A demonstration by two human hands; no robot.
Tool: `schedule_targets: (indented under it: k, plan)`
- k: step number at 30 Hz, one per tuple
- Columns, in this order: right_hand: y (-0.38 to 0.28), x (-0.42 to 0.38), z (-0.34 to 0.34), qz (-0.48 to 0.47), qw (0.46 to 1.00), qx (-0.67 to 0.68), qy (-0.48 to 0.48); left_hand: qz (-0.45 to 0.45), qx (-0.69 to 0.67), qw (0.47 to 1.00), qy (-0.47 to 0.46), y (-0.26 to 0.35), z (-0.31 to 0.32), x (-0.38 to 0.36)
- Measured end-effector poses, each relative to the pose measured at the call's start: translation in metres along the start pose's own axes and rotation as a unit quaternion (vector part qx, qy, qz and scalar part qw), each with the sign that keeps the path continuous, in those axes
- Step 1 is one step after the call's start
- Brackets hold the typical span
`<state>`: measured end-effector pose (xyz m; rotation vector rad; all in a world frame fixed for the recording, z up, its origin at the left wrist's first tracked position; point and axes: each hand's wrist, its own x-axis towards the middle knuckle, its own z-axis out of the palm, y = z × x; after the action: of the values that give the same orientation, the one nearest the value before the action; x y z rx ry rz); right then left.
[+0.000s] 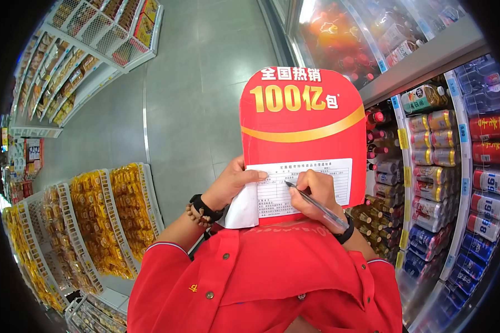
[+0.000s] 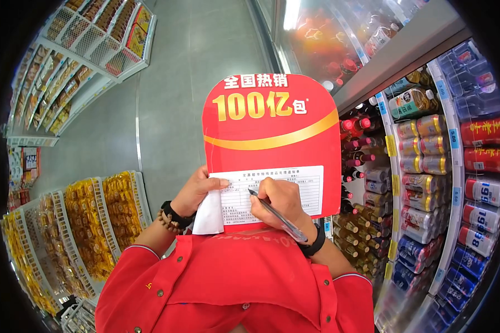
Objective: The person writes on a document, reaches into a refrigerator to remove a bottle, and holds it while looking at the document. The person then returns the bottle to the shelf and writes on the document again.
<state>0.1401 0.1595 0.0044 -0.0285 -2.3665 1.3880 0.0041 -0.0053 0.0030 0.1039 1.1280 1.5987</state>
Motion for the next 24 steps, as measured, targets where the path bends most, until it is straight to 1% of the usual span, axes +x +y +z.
schedule_targets:
  k: [2, 5, 8, 11, 17, 24]
  plan:
    - [-0.0017, 0.0018, -0.0008, -0.018, 1.0, -0.024, -0.009, -0.002, 0.002, 1.0, 0.002, -0.0002, -0.0006, -0.0009]
    - [-0.0007, 0.0004, 0.0003, 0.001, 1.0, 0.004, -0.003, -0.002, -0.005, 1.0, 0.0, -0.0015, -0.0013, -0.0001]
    - [-0.0023, 0.0022, -0.001, -0.013, 1.0, -0.01, -0.009, -0.002, -0.01, 1.0, 0.002, -0.0015, -0.0014, -0.0003]
    - [0.0009, -0.003, -0.0008, 0.039, 0.998, 0.046, 0.002, 0.002, -0.01, 1.0, 0.003, -0.0003, -0.0006, -0.0008]
    - [-0.0031, -0.0013, -0.0004, 0.014, 1.0, -0.004, 0.009, 0.01, -0.01, 1.0, -0.012, -0.0021, -0.0034, 0.0003]
    - [-0.0053, 0.0007, -0.0011, 0.003, 1.0, -0.013, 0.017, 0.009, -0.014, 1.0, -0.009, -0.0012, -0.0021, -0.0003]
